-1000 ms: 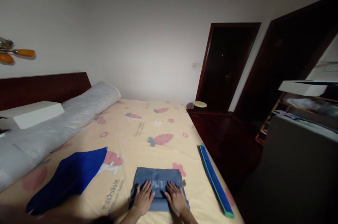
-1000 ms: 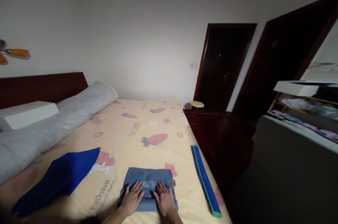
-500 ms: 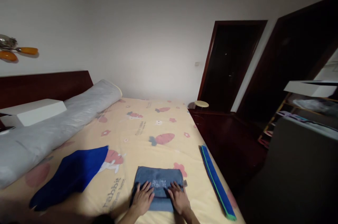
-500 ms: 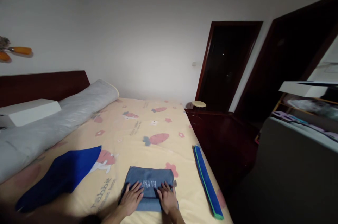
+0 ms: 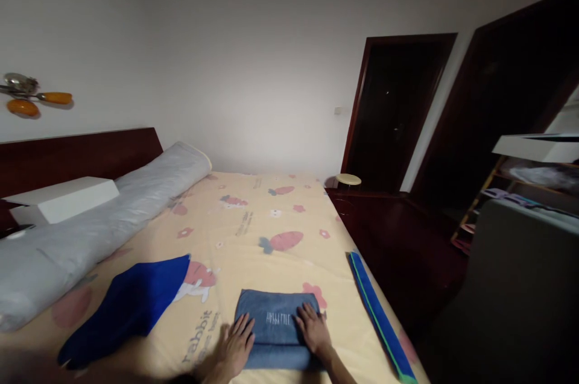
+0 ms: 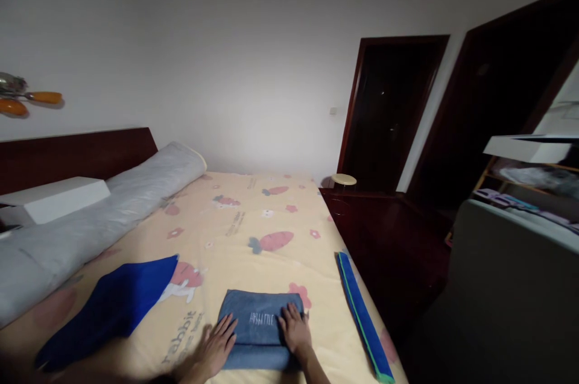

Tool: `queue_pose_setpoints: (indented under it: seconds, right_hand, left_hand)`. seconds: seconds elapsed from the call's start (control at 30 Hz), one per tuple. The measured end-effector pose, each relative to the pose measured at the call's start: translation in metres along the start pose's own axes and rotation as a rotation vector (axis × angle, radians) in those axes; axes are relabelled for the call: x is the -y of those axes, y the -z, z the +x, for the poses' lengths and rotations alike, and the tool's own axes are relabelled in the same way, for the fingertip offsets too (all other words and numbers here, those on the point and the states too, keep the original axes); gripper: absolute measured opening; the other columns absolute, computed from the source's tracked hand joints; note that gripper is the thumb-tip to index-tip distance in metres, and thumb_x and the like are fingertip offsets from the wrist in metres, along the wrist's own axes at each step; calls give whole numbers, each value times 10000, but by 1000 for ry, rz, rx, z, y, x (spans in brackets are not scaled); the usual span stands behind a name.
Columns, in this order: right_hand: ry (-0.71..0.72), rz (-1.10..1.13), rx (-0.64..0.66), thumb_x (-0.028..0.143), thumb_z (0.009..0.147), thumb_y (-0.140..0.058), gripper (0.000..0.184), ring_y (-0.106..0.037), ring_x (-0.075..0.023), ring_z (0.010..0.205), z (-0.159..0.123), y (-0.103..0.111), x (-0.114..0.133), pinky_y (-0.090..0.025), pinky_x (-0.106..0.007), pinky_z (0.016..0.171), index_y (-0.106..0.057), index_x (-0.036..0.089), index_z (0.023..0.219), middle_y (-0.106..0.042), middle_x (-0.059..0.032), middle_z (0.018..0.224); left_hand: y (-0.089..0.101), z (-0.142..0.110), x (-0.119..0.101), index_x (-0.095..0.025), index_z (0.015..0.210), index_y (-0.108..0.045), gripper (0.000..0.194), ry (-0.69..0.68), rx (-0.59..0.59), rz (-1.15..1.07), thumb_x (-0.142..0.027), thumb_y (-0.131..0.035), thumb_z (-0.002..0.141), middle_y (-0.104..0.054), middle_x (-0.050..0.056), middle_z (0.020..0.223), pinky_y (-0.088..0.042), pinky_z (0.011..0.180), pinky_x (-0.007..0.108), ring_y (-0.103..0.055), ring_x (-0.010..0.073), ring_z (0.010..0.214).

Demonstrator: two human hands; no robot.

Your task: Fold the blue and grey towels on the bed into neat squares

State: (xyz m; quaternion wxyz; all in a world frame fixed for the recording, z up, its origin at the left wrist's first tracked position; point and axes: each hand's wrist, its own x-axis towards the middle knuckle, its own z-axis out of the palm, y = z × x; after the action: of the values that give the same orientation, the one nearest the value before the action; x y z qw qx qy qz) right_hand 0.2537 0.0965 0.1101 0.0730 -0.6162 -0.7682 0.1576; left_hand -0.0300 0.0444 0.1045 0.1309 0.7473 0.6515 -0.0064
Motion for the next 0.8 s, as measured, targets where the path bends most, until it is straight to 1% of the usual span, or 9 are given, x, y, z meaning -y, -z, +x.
queue_pose_setpoints:
  seconds: [0.1,0.17,0.3,0.37,0.43,0.5,0.6,0.7,0.8]
  right_hand:
    - [-94,-19,-37,474,974,-295,522,-336,-275,1415,-1,3,-25,-271,-532,1129,-511,246,1390,-402,-101,1515]
    - [-46,33,-60,470,978,-283,520,-354,-267,1406,-8,5,-24,-267,-522,1135,-514,245,1387,-432,-93,1497]
    - [197,164,-36,481,998,-225,517,-406,-245,1376,-33,4,12,-230,-483,1162,-582,286,1318,-490,-51,1459]
    - [299,193,27,478,998,-239,507,-400,-236,1380,-45,-1,33,-240,-450,1163,-534,296,1368,-467,-39,1475]
    - [330,192,87,487,993,-256,529,-374,-235,1396,-54,-8,46,-264,-434,1155,-438,278,1444,-423,-43,1502]
    - [288,164,102,530,983,-267,571,-365,-253,1401,-59,-13,46,-280,-451,1146,-419,250,1458,-408,-61,1508]
    - [168,104,11,534,986,-259,557,-404,-268,1376,-63,-15,24,-283,-473,1133,-532,245,1376,-489,-79,1453]
    - [56,40,-86,444,1002,-246,501,-438,-259,1350,-67,-9,-11,-304,-466,1107,-602,251,1299,-549,-73,1406]
    - [5,-27,-92,392,998,-270,467,-441,-277,1343,-71,-4,-37,-318,-492,1084,-618,250,1275,-567,-63,1391]
  left_hand:
    - [-1,-1,17,-340,1455,-372,502,-8,-82,31,-380,-284,962,-333,22,1553,-225,1137,638,-313,267,1434]
    - [-4,3,15,-328,1454,-382,495,-45,-165,28,-336,-274,971,-356,27,1543,-267,1136,609,-344,262,1419]
    - [-17,10,-15,-318,1487,-313,501,-289,-298,-3,-298,-222,995,-369,5,1543,-345,1146,455,-378,205,1401]
    - [-27,9,-34,-322,1500,-275,505,-427,-326,-6,-297,-234,997,-385,0,1536,-344,1152,401,-392,191,1392]
    - [-36,4,-47,-318,1500,-278,502,-464,-303,-21,-318,-252,999,-421,10,1516,-363,1140,383,-426,192,1370]
    - [-41,-1,-50,-319,1479,-337,486,-416,-232,-44,-381,-266,1002,-461,19,1491,-393,1115,394,-458,202,1346]
    - [-37,-9,-33,-333,1429,-431,474,-315,-161,-64,-443,-253,1003,-475,12,1482,-391,1107,417,-449,206,1351]
    - [-26,-16,-1,-323,1404,-469,472,-220,-176,-55,-432,-239,1007,-470,15,1488,-369,1114,442,-437,208,1359]
    - [-19,-20,25,-307,1361,-527,459,-160,-213,-34,-422,-269,1000,-521,27,1450,-341,1126,483,-466,226,1333]
